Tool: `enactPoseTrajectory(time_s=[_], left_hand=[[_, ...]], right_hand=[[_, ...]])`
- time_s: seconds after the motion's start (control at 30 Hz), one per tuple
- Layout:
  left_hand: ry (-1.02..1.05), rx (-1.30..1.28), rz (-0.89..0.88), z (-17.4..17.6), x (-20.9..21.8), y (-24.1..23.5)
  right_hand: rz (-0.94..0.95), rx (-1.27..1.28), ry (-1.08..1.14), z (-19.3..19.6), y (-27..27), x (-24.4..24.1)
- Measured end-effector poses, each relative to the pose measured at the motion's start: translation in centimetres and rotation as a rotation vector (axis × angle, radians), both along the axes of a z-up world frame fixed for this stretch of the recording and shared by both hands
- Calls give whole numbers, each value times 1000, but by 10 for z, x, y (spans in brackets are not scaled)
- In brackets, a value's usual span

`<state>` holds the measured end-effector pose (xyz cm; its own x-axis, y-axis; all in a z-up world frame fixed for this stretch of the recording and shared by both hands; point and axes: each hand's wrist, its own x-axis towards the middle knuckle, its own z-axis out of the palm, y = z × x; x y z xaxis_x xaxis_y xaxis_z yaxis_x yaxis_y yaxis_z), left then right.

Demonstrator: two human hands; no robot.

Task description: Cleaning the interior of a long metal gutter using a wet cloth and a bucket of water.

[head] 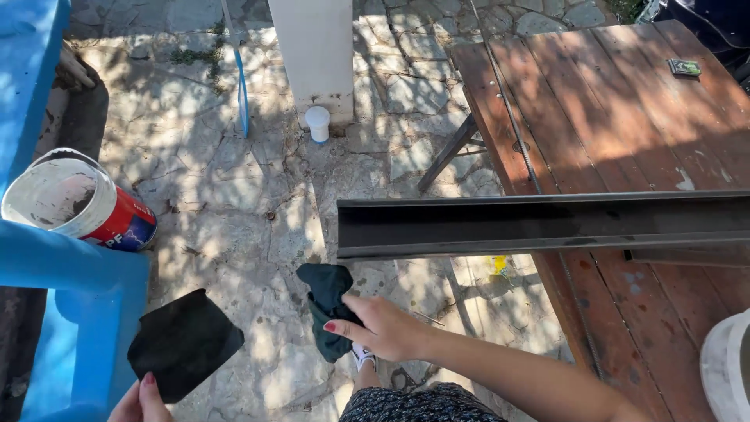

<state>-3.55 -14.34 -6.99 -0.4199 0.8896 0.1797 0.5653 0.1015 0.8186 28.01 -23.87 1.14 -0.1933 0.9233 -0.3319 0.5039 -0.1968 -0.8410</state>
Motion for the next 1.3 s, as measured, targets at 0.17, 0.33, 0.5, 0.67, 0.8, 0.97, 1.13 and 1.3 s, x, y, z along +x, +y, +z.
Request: enactPoseTrajectory(time_s=[0.17,0.33,0.5,0.67,0.8,0.97,1.13,1.3], left_hand=[[-233,132,-45,12,27,-71],[-513,-17,-88,11,44,-132],[-668,-181,-130,10,53,-174],[-811,-230,-202,23,69,-195],[-840,-207,-253,29,69,-205],[-853,-194,-204,38,60,-211],[-812,-147,-137,27,45,-194],[-757,-196,-17,8,45,-163]], right_hand=[[-214,-21,-13,-26,-115,31],[-444,-106,-3,-31,-229,50],[-685,-113,49,-54,-331,64],[-990,-22,82,-79,-409,87],[-1174,8,81,-44,-434,96],[-1533,91,20,-25,-450,123],[-1571,153,-131,-20,-442,138],[-1749,187,51,-44,-430,168]])
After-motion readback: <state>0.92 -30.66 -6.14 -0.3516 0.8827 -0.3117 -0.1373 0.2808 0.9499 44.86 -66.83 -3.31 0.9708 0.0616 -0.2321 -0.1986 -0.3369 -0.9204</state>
